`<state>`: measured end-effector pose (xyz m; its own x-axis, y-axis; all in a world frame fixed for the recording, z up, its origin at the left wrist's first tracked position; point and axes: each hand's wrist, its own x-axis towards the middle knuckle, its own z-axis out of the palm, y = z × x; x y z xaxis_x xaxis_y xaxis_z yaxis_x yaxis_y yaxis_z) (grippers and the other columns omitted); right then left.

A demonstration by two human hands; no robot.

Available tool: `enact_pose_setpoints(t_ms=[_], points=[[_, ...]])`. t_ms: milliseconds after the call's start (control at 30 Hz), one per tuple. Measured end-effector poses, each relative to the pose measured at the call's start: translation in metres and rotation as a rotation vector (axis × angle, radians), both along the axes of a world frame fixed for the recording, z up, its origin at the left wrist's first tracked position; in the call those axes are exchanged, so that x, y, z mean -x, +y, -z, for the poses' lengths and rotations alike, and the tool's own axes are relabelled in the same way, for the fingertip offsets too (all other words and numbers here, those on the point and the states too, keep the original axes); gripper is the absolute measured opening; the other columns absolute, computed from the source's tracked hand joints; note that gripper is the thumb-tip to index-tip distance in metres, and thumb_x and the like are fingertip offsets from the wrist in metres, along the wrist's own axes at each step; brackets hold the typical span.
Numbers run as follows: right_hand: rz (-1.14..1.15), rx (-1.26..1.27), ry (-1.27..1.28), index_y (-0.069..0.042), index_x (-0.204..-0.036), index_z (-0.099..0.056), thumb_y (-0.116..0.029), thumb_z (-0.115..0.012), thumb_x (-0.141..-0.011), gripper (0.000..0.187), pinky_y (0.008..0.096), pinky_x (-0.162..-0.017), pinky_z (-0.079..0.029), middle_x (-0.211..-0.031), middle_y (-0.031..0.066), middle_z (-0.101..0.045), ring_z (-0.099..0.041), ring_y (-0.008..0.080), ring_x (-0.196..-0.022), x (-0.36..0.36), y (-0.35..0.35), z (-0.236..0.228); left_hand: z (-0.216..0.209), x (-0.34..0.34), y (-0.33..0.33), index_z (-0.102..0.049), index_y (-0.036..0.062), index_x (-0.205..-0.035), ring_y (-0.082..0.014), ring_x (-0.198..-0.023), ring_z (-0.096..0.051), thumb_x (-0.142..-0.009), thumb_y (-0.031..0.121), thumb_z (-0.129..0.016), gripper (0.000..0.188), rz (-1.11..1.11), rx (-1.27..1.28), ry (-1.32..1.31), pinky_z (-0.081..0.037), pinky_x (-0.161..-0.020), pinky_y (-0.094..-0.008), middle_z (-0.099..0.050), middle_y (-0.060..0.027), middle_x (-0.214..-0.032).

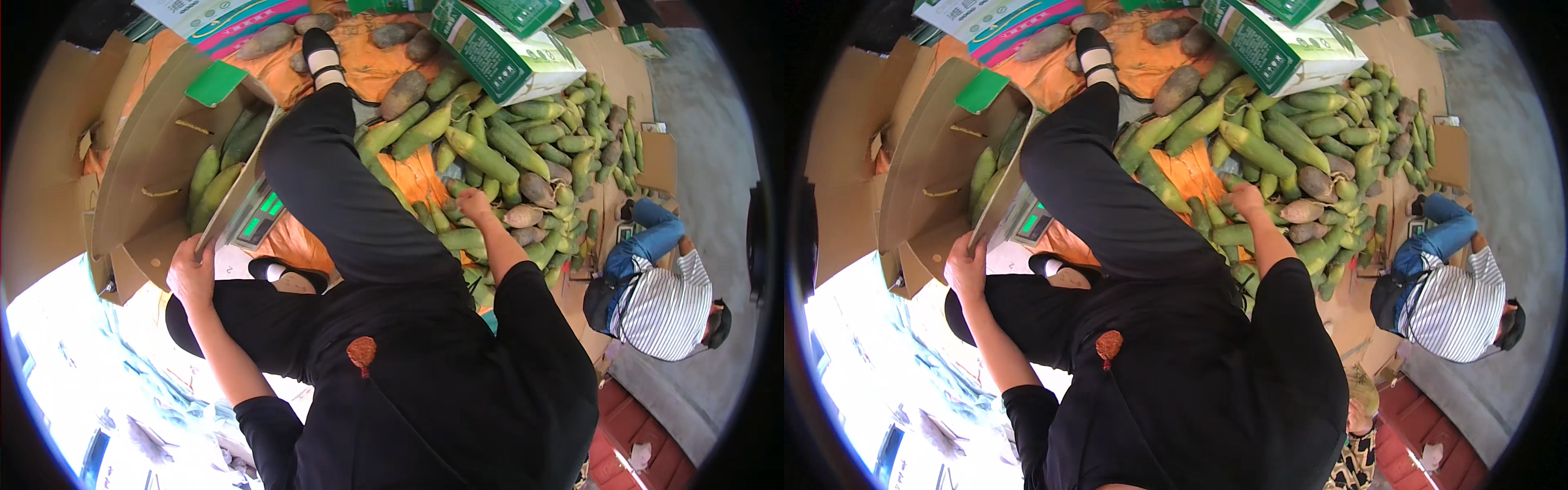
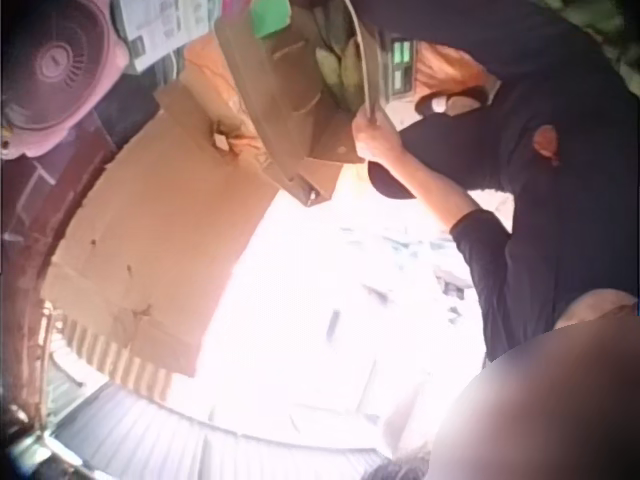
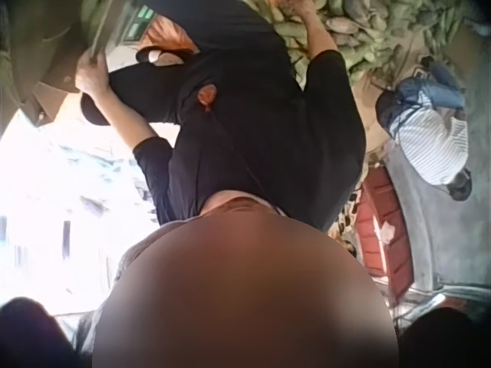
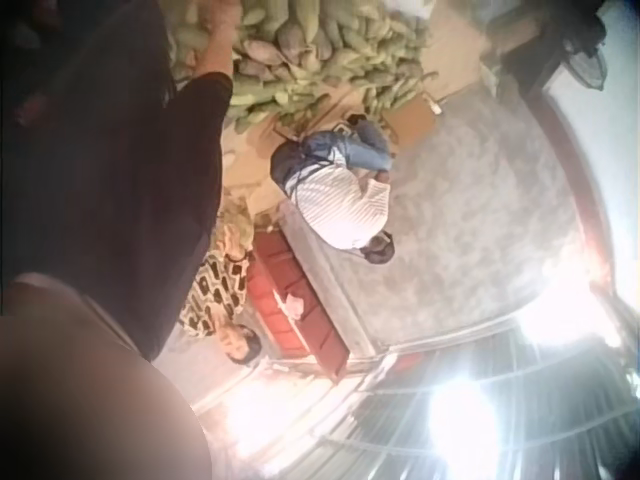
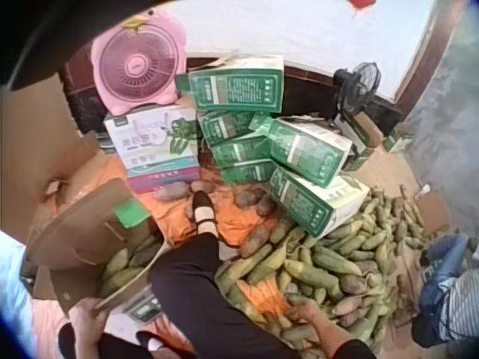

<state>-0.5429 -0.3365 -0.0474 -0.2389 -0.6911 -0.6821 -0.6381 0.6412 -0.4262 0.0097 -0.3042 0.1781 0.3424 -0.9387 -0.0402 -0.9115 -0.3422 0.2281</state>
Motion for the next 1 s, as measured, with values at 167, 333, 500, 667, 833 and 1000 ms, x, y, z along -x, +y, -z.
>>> enact_pose_setpoints(t_ms=[167,333,500,667,833,1000], points=[[0.034,0.098,-0.066,-0.004,-0.101,-0.060,-0.012,-0.063,-0.079,0.024,0.0273,-0.052,-0.044,-0.078,0.0042,-0.060,-0.059,0.0137,-0.065,-0.009,-0.036,0.012,-0.002,0.002,-0.005,-0.068,0.0128,-0.089,-0.0292,-0.078,-0.061,-0.076,0.025,-0.066,0.018,0.015,0.034,0.017,-0.048,-0.067,-0.0378,-0.063,-0.0081,-0.082],[0.241,-0.083,-0.357,-0.007,-0.110,-0.056,-0.019,-0.065,-0.080,0.033,0.0281,-0.056,-0.044,-0.085,0.0015,-0.060,-0.060,0.0137,-0.071,-0.101,-0.089,-0.010,-0.010,0.000,-0.001,-0.068,0.0131,-0.088,-0.0289,-0.077,-0.061,-0.075,0.026,-0.065,0.018,-0.015,-0.017,-0.020,-0.048,-0.066,-0.0385,-0.062,-0.0071,-0.080],[0.476,-0.108,-0.540,-0.011,-0.128,-0.040,-0.026,-0.067,-0.081,0.055,0.0356,-0.067,-0.046,-0.104,0.0034,-0.056,-0.058,0.0196,-0.086,-0.153,-0.130,0.011,-0.011,-0.001,-0.001,-0.068,0.0127,-0.086,-0.0276,-0.075,-0.061,-0.076,0.027,-0.066,0.017,-0.011,-0.031,0.016,-0.048,-0.064,-0.0383,-0.062,-0.0064,-0.077],[0.512,-0.236,-0.552,-0.013,-0.119,-0.049,-0.025,-0.064,-0.083,0.040,0.0391,-0.062,-0.048,-0.100,0.0048,-0.056,-0.056,0.0212,-0.082,-0.168,-0.150,0.051,-0.004,-0.008,0.003,-0.067,0.0121,-0.086,-0.0269,-0.076,-0.061,-0.075,0.026,-0.065,0.018,0.010,-0.030,0.024,-0.048,-0.063,-0.0381,-0.061,-0.0065,-0.077],[0.634,-0.141,-0.820,-0.010,-0.098,-0.052,-0.024,-0.063,-0.084,0.023,0.0340,-0.059,-0.047,-0.082,-0.0001,-0.050,-0.049,0.0147,-0.070,-0.188,-0.150,0.062,-0.005,-0.015,0.006,-0.067,0.0112,-0.084,-0.0287,-0.075,-0.060,-0.074,0.027,-0.065,0.018,0.034,-0.020,0.034,-0.047,-0.063,-0.0395,-0.060,-0.0072,-0.075],[0.323,0.141,-0.781,-0.008,-0.102,-0.051,-0.018,-0.065,-0.083,0.026,0.0323,-0.063,-0.047,-0.088,0.0017,-0.053,-0.051,0.0145,-0.075,-0.160,-0.151,0.078,-0.001,-0.015,0.003,-0.067,0.0119,-0.084,-0.0268,-0.075,-0.060,-0.074,0.026,-0.064,0.017,0.035,-0.001,0.054,-0.048,-0.064,-0.0396,-0.060,-0.0059,-0.074]])
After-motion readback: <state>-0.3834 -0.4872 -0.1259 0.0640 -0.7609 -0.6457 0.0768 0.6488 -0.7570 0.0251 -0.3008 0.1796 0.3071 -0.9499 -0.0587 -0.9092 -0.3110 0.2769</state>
